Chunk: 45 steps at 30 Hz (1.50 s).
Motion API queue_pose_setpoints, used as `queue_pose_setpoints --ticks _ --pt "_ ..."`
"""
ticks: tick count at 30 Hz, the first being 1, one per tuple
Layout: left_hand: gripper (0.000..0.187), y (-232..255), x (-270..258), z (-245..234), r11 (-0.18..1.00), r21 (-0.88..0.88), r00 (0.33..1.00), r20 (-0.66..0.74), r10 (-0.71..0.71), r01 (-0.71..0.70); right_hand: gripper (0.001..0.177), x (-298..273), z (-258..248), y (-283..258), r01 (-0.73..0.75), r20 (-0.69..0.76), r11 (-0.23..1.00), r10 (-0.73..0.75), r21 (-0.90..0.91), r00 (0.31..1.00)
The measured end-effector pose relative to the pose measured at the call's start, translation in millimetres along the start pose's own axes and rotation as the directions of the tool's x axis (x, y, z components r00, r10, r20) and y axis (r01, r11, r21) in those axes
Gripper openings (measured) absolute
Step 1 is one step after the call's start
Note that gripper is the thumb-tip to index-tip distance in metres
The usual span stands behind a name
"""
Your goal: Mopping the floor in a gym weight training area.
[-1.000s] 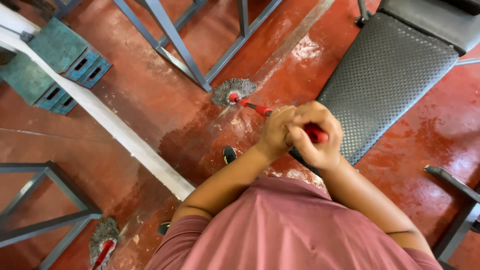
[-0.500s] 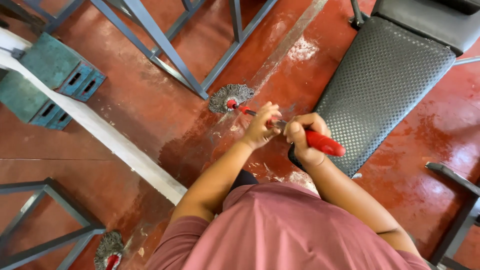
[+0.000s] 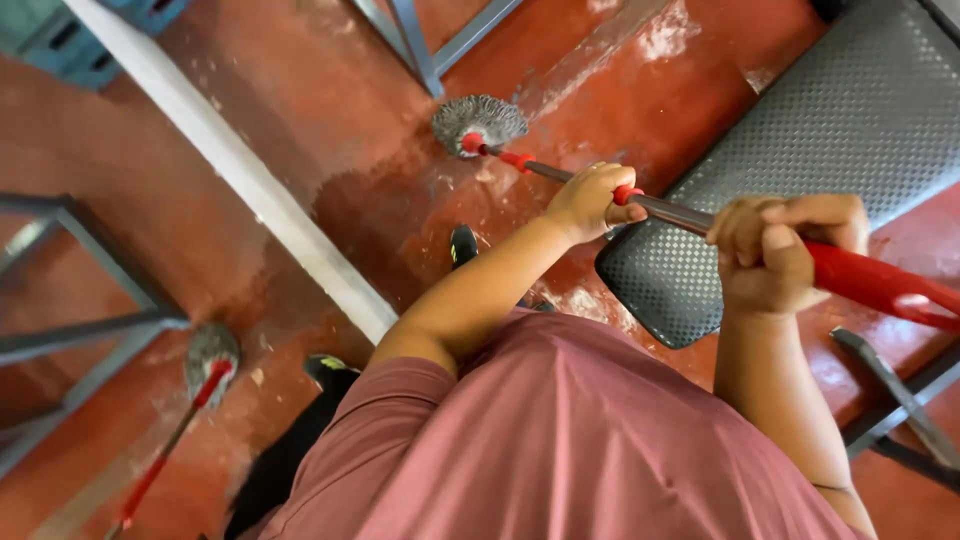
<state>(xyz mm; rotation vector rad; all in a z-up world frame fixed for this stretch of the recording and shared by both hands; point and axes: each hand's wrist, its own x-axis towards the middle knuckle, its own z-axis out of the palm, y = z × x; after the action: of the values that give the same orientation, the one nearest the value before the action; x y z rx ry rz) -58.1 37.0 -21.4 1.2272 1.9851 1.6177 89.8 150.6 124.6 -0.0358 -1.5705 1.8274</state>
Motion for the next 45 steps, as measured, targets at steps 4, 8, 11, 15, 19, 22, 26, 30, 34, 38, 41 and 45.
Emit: queue_pose_setpoints --ticks 4,8,11,15,19,22,26,30,34,38,41,45 --pt "0.092 3.4 -32.2 -11.9 0.997 0.075 0.996 -0.091 -0.012 0.019 0.012 -9.6 11.9 3.2 -0.007 0.064 0.999 0.004 0.053 0.998" --pt "0.082 -33.5 -67.8 -23.1 0.978 0.2 0.978 -0.182 0.097 -0.059 0.009 -21.5 38.9 14.7 0.057 0.243 0.991 -0.085 0.12 0.966" --pt "0.083 -56.9 -90.8 -35.5 0.92 0.364 0.956 -0.19 0.224 -0.143 0.014 -26.9 70.5 31.6 0.307 0.335 0.933 -0.355 0.189 0.873" --pt "0.085 -69.2 -97.7 -56.7 0.884 0.425 0.953 -0.131 0.272 -0.194 0.01 -24.6 103.3 29.0 0.402 0.33 0.887 -0.459 0.228 0.825" --pt "0.084 -66.2 -94.7 -79.0 0.893 0.398 0.963 -0.076 0.259 -0.209 0.011 -10.1 116.0 22.9 0.367 0.387 0.901 -0.431 0.23 0.815" --pt "0.084 -62.2 -91.9 -99.4 0.892 0.402 0.957 -0.106 0.268 -0.205 0.014 3.0 137.5 18.8 0.316 0.456 0.904 -0.42 0.29 0.785" --pt "0.083 -76.7 -97.4 -147.2 0.861 0.478 0.967 -0.081 0.241 -0.174 0.01 7.7 174.4 35.6 0.353 0.45 0.896 -0.441 0.268 0.777" --pt "0.075 -132.3 -97.8 -203.4 0.887 0.402 0.969 0.007 0.247 -0.229 0.011 25.2 196.8 69.5 0.184 0.552 0.956 -0.282 0.227 0.785" --pt "0.097 -215.5 -115.9 -218.1 0.725 0.685 0.983 -0.171 0.068 0.069 0.007 35.0 198.4 151.5 0.193 0.639 0.96 -0.278 0.201 0.717" --pt "0.079 -164.0 -113.2 -259.2 0.52 0.586 0.755 -0.272 -0.597 0.622 0.01 39.4 210.0 224.6 0.295 0.721 0.955 -0.222 0.026 0.656" --pt "0.079 -140.2 -113.0 -273.9 0.402 0.444 0.572 -0.369 -0.733 0.801 0.007 39.4 227.5 272.5 0.36 0.759 0.927 -0.16 -0.104 0.631" --pt "0.088 -176.2 -125.8 -270.0 0.373 0.295 0.465 -0.366 -0.807 0.88 0.024 36.6 233.7 381.9 0.212 0.704 0.891 0.153 -0.402 0.693"
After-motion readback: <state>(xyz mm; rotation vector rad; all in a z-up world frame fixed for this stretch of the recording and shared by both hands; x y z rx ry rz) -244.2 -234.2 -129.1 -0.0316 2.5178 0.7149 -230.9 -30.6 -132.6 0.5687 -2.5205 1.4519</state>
